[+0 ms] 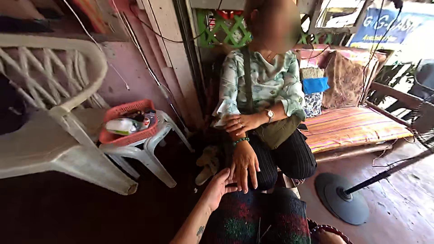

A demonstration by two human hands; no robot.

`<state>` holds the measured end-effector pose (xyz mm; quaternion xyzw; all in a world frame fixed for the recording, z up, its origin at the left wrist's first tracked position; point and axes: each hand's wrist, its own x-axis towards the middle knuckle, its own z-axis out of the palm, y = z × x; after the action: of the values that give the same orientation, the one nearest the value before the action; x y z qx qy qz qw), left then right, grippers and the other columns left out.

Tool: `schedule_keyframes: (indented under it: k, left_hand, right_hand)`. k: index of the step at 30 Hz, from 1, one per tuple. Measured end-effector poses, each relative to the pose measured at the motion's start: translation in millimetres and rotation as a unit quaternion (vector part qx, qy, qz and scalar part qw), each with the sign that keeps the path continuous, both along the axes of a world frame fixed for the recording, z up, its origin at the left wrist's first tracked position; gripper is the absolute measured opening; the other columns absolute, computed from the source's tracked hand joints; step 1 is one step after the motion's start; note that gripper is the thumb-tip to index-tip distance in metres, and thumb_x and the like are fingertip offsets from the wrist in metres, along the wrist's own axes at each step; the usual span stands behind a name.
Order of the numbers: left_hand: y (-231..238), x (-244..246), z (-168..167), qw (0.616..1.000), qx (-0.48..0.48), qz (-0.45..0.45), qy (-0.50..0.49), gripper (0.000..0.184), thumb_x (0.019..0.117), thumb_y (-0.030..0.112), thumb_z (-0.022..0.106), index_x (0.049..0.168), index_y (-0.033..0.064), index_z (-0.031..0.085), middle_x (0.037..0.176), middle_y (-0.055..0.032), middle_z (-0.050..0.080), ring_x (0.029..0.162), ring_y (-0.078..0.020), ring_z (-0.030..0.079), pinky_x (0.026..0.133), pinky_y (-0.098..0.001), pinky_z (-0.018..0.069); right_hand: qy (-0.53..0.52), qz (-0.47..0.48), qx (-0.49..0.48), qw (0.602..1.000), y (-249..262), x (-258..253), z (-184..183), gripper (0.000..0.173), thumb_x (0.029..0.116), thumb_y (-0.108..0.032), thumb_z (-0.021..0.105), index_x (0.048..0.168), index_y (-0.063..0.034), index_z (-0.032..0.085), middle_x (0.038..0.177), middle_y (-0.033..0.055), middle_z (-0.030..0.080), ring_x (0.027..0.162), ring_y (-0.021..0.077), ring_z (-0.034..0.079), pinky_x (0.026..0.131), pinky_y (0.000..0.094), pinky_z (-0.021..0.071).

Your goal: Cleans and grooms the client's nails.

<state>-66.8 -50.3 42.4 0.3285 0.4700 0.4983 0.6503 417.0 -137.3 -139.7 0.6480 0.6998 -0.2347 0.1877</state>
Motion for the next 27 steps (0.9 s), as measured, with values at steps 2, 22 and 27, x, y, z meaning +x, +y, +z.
schedule_keyframes:
  k: [2, 22, 27]
  left_hand:
    - [3.6, -7.1, 7.2, 0.996, 0.036, -0.059, 0.051, 0.038, 0.1097, 0.032, 0.036, 0.117, 0.0064, 0.063, 0.104, -0.0067, 0.068, 0.098, -0.0216, 0.067, 0.084, -0.0432, 0.0580]
    - [2.9, 25.9, 20.1, 0.966, 0.151, -0.162, -0.133, 0.024, 0.1083, 0.033, 0.047, 0.112, 0.0171, 0.065, 0.093, 0.0024, 0.063, 0.084, -0.0079, 0.062, 0.076, -0.0245, 0.0539]
    - [2.7, 26.2, 19.6, 0.966, 0.168, -0.161, -0.114, 0.024, 0.1090, 0.031, 0.046, 0.112, 0.0166, 0.064, 0.093, 0.0023, 0.065, 0.084, -0.0059, 0.062, 0.077, -0.0221, 0.0539]
  right_hand:
    - [0.031, -0.099, 0.074, 0.992, -1.9, -0.9, 30.6, 0.030, 0.1005, -0.021, 0.060, 0.120, -0.0011, 0.072, 0.121, 0.0292, 0.069, 0.115, 0.0526, 0.063, 0.094, 0.0773, 0.0457]
    - [0.317, 0.166, 0.570, 0.740, 106.5, -232.0, 245.6, 0.014, 0.0975, -0.006, 0.067, 0.106, -0.0043, 0.079, 0.109, 0.0174, 0.075, 0.103, 0.0269, 0.073, 0.091, 0.0383, 0.0585]
    - [0.293, 0.148, 0.567, 0.755, 121.4, -236.3, 254.7, 0.015, 0.0981, -0.008, 0.066, 0.104, -0.0045, 0.079, 0.113, 0.0167, 0.075, 0.104, 0.0311, 0.071, 0.090, 0.0434, 0.0557]
